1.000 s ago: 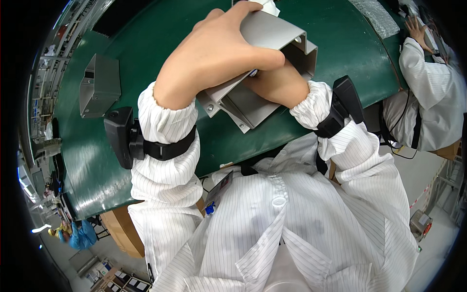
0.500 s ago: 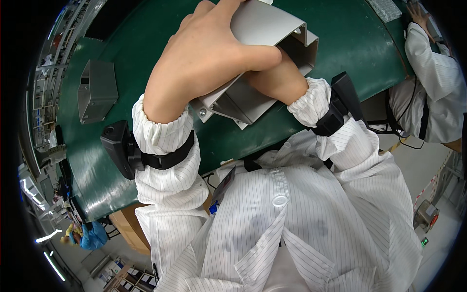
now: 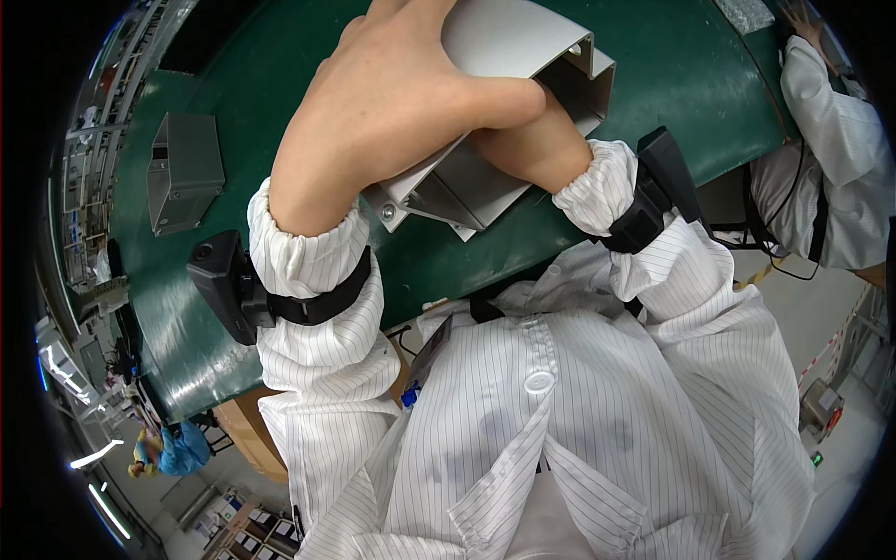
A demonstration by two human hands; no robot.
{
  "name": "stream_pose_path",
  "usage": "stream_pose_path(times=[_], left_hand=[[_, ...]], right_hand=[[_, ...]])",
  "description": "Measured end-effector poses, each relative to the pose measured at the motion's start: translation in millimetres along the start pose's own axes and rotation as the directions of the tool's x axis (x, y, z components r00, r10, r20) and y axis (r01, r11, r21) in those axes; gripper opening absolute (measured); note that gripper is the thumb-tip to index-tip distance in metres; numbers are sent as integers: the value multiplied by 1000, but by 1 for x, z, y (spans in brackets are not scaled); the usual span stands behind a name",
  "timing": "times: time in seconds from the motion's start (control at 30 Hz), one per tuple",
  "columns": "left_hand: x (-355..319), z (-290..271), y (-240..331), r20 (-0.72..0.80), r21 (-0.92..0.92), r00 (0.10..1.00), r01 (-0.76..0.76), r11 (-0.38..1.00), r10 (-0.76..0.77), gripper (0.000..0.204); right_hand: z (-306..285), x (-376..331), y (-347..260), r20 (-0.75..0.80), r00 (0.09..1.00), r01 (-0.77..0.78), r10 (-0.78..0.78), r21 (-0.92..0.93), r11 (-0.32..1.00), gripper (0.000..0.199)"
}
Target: Applying glue to small components and assembling them into a metal enclosure.
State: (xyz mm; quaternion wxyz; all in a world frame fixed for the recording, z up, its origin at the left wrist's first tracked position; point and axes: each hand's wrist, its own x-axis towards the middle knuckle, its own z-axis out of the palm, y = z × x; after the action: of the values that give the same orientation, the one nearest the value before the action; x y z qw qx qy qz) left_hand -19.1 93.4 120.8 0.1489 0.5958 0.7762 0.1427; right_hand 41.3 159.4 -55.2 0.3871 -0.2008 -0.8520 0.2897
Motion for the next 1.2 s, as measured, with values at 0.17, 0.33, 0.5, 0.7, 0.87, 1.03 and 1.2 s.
stream_pose_path(times=[0.17,0.33,0.5,0.7,0.87,1.03,1.2], left_hand=[[0,2,-5,-14,11,1000,6,1000,-6,89],[1,0,-2,14,11,1000,26,1000,-26,89],[2,3,-5,3,28,1000,23,999,-23,89],[1,2,-3,1,21,1000,16,1000,-16,89],[-2,2,4,-20,29,1000,3,1000,-3,88],[-2,2,-3,-10,0,999,-38,999,38,88],[0,5,0,-19,50,1000,22,999,-21,88]], right_hand=[[-2,0,-6,57,998,-39,41,-28,999,13],[-4,-1,-5,60,996,-57,59,-24,998,13],[-3,-1,-5,60,996,-67,67,4,998,13],[-3,1,-8,46,997,-66,65,7,998,13],[-1,0,-6,45,997,-59,60,-12,998,12],[1,-1,-5,25,999,-30,31,-15,999,13],[3,-2,-3,10,1000,-27,27,-17,999,13]])
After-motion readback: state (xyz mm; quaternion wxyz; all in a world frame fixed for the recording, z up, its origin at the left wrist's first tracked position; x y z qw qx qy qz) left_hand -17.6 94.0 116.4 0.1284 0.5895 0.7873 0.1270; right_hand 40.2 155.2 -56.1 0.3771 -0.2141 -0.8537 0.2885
